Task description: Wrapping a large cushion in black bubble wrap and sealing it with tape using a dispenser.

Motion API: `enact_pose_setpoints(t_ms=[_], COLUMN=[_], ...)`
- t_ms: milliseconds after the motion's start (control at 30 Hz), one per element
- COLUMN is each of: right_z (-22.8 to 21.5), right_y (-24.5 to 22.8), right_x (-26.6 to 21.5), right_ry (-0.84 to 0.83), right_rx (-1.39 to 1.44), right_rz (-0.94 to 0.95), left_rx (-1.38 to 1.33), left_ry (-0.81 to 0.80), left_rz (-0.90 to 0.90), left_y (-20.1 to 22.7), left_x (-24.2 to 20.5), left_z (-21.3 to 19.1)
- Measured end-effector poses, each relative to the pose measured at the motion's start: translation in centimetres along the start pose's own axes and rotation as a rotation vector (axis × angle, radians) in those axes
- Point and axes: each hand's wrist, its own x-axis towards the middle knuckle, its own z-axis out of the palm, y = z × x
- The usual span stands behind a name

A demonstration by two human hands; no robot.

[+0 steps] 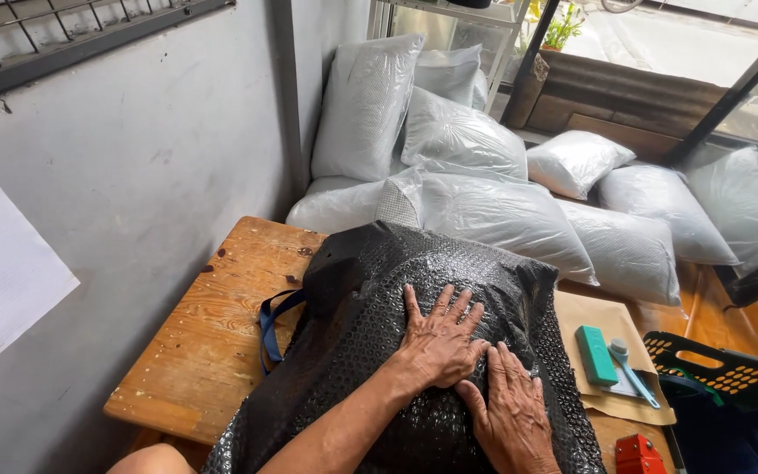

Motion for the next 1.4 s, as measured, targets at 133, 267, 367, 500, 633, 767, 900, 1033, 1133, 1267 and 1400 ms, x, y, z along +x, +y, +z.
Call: enact_pose_setpoints(t_ms=[133, 267, 367, 500, 633, 767, 900, 1033, 1133, 1267, 1400], right_z=[-0.2, -0.1, 0.2, -4.9, -5.5, -6.8, -5.1, -5.2, -5.2, -6.3, -5.2], right_y=[-0.2, 0.1, -0.5, -2.4, 0.2, -0.2, 0.3, 0.2, 0.1, -0.3, 0.8], right_x=[-0.1, -0.1, -0.3, 0.8, 4.1, 4.5, 4.3, 4.0, 3.9, 3.2, 3.6], right_ry=[-0.023, 0.005, 0.112, -0.046, -0.148, -0.392, -0.314, -0.324, -0.327, -0.254, -0.244], right_rx=[-0.009, 0.0, -0.014, 0.187, 0.114, 0.449, 0.488, 0.529, 0.529, 0.523, 0.522], right_rz=[-0.011, -0.014, -0.077, 0.033, 0.094, 0.255, 0.238, 0.24, 0.243, 0.204, 0.193], left_rx=[-0.054, -0.119, -0.381, -0.366, -0.207, -0.441, -0.444, -0.484, -0.507, -0.497, -0.499], left_ry=[0.169, 0.255, 0.155, 0.165, 0.345, 0.223, 0.241, 0.226, 0.203, 0.212, 0.209], left_rz=[0.036, -0.251, -0.292, -0.276, -0.399, -0.501, -0.479, -0.478, -0.478, -0.435, -0.437], left_y=[-1.4, -4.7, -6.7, -7.0, -8.3, -8.6, -9.2, -8.9, -8.7, -7.3, -6.8], left_x=[0.0, -1.2, -2.8, -2.6, -1.8, -2.0, -1.4, -1.7, -2.1, -4.1, -5.0], left_z=[0.9, 0.9, 0.9, 1.5, 3.7, 2.9, 3.8, 3.5, 3.1, 0.9, 0.1])
